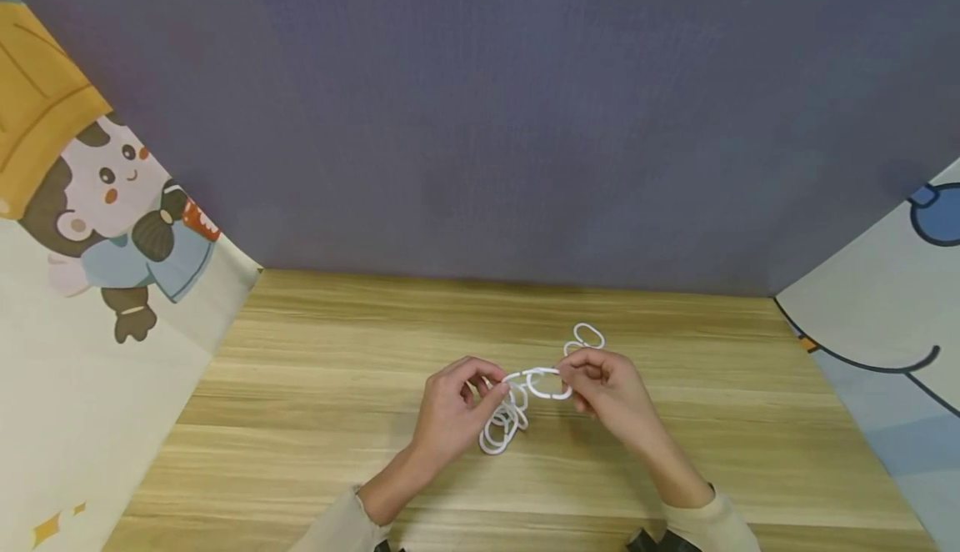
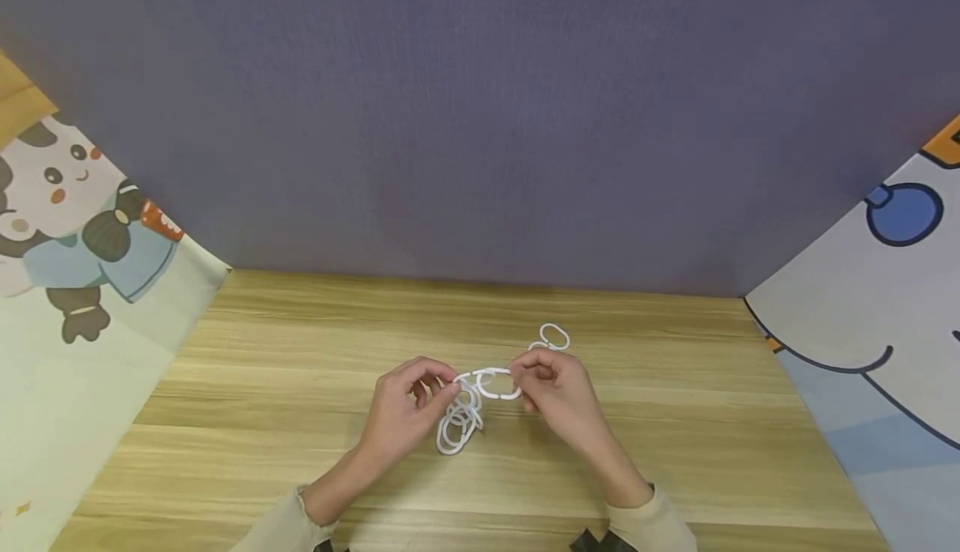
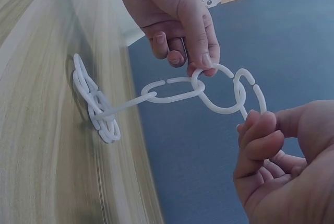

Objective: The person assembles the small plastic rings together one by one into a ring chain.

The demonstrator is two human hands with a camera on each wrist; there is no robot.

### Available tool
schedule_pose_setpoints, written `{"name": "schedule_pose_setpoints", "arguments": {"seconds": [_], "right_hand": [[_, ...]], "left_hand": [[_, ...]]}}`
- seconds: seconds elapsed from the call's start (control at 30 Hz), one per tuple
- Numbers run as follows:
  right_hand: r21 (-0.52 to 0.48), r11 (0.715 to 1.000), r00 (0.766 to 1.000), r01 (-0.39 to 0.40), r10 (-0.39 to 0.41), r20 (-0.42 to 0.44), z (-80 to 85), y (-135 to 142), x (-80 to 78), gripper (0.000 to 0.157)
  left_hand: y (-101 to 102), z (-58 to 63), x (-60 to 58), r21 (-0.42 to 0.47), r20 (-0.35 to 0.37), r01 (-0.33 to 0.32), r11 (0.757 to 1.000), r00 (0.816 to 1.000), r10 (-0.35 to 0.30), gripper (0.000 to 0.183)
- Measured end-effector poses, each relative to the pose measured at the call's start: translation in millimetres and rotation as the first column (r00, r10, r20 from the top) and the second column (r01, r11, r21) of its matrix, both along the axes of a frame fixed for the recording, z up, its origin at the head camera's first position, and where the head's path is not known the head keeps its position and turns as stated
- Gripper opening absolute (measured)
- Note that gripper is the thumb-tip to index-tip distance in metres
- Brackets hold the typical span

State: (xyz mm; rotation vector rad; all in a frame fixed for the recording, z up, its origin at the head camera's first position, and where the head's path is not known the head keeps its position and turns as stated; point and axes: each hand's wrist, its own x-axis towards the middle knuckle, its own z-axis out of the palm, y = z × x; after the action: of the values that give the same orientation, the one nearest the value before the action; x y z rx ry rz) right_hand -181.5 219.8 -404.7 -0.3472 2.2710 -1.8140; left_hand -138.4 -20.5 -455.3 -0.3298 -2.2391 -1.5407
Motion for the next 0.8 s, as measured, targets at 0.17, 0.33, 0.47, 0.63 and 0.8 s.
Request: {"name": "schedule_pose_setpoints", "arguments": {"seconds": [0.17,0.33,0.47,0.63,0.8], "right_hand": [[-0.017,1.0,1.0,-0.001,0.002,0.024,1.5,0.0,0.5,0.017],[-0.022,1.0,1.0,0.0,0.001,0.031,2.5,0.3,0.9,0.02],[-0.023,1.0,0.999,-0.002,0.003,0.034,3.1,0.3,1.1,0.018],[-0.025,1.0,0.999,-0.007,0.008,0.039,4.5,-0.4,1.9,0.018],[-0.02,1.0,0.999,-0.015,0.016,0.04,5.6,-0.7,2.3,0.019]], "left_hand": [[-0.5,-0.3,0.3,-0.025,0.031,-0.016,1.0,0.999,0.016,0.013],[-1.3,0.0,1.0,-0.054,0.091,-0.023,0.998,0.995,0.027,0.011],[-1.7,-1.6,0.7,-0.059,0.112,0.001,0.998,0.994,0.005,0.012],[-1.6,-2.5,0.5,-0.048,0.116,0.048,0.998,0.992,-0.042,0.016],[-0.6,0.0,2.2,-0.044,0.066,0.051,0.998,0.997,-0.048,0.027]]}}
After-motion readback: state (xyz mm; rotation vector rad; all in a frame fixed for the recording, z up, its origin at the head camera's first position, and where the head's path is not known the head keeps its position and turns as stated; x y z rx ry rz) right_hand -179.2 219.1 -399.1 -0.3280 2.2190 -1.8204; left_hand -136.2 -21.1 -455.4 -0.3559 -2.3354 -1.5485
